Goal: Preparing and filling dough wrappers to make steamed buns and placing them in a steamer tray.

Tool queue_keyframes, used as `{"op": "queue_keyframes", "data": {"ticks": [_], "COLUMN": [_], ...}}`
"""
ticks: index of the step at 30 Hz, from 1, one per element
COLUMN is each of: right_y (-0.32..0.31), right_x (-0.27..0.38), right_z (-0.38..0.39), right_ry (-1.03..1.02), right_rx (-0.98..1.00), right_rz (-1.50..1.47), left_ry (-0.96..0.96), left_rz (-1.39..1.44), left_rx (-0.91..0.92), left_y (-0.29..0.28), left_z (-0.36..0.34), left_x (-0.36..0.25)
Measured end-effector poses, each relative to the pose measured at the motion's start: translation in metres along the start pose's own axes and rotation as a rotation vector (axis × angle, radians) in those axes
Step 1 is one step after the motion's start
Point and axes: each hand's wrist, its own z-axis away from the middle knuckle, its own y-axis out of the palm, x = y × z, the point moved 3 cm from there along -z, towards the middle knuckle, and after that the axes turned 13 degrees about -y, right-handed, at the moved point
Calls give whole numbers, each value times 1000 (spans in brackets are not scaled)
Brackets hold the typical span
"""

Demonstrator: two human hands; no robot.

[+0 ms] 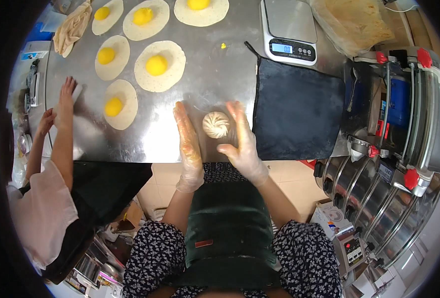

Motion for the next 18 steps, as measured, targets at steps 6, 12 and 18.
{"op": "queue_keyframes", "data": {"ticks": [6,12,18], "right_y": [31,36,22], "right_x": [1,4,0], "right_z": [-3,8,-8], "right_ry": [385,417,296], "right_rx": [-199,-246,-240], "right_rz": [-549,-410,-348], "left_ry": [-78,-193,-119], "left_rz": [-62,106,-4], "left_rx": [89,79,25], "left_y": [18,28,10], "left_z": [18,3,13], "left_x": [35,-2,35]}}
